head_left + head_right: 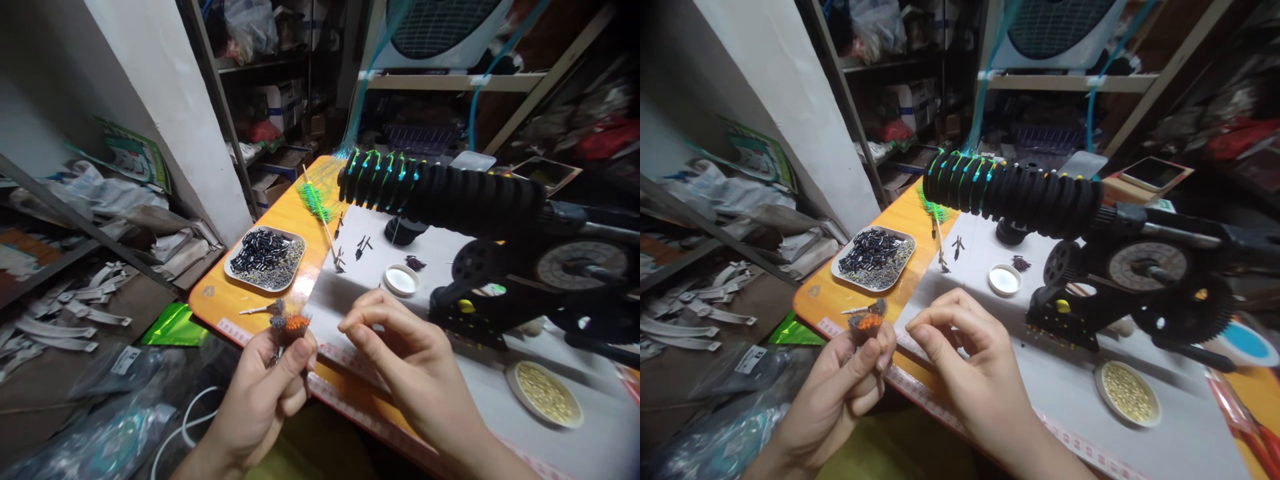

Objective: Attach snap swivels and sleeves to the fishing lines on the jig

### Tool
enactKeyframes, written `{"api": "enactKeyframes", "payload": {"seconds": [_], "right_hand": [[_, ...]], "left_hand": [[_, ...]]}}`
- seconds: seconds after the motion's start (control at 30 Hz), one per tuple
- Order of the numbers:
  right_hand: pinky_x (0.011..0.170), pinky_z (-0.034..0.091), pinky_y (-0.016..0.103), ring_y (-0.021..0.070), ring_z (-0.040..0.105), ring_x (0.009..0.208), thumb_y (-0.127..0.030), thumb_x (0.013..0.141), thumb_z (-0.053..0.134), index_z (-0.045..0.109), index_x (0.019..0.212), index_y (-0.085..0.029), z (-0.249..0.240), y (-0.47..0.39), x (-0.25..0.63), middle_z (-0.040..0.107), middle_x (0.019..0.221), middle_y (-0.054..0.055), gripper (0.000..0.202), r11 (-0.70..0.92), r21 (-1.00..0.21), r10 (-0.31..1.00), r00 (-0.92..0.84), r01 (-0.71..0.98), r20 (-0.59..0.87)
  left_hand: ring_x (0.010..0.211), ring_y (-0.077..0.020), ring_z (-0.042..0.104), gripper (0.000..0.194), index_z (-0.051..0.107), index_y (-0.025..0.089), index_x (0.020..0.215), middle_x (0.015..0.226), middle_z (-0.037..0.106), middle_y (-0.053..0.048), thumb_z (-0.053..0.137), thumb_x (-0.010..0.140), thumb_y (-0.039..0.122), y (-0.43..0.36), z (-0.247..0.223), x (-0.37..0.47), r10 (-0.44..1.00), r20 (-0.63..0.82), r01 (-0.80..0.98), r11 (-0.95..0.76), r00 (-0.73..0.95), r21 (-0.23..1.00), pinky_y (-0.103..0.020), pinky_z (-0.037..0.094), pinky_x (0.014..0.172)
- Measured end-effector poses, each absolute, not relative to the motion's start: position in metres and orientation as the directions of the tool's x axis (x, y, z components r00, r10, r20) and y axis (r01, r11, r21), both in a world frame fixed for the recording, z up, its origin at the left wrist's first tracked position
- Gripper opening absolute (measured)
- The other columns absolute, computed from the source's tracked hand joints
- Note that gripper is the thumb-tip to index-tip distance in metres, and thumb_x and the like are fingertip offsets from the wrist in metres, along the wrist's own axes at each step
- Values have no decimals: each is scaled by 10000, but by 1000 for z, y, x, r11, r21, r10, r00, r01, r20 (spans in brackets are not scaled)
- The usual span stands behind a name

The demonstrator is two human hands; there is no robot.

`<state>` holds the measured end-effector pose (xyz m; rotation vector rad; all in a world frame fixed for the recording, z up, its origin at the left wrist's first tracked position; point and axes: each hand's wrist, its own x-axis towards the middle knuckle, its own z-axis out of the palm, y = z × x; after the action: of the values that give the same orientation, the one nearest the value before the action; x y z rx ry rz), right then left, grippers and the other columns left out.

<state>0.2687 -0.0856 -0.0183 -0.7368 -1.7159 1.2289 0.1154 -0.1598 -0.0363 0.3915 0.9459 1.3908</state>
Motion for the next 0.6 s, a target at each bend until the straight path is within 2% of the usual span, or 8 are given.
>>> {"api": "enactKeyframes", "payload": {"seconds": [0.3,0.47,0.6], "right_hand": [[654,445,187,103,565,761,-221,934,651,701,809,-235,-18,-86,270,620,811,-17,135,354,-935,836,-448,-2,317],[598,461,173,100,580,716,-213,913,672,731,799,-231,-17,-86,267,630,781,-7,129,364,-931,828,-445,-36,341],[543,462,159,87,596,659,-164,874,719,799,902,-234,-20,-90,269,632,776,4,110,439,-898,777,-485,-37,401]], "left_hand": [[382,51,176,330,627,128,727,620,510,69,856,736,365,-161,-38,115,943,-322,-659,194,-78,727,-89,169,359],[382,50,171,321,646,132,746,616,514,69,862,726,368,-160,-37,115,941,-330,-666,196,-80,720,-85,173,358],[391,39,153,268,669,148,800,600,488,81,837,763,354,-160,-39,117,951,-295,-668,159,-94,727,-81,180,357]]}}
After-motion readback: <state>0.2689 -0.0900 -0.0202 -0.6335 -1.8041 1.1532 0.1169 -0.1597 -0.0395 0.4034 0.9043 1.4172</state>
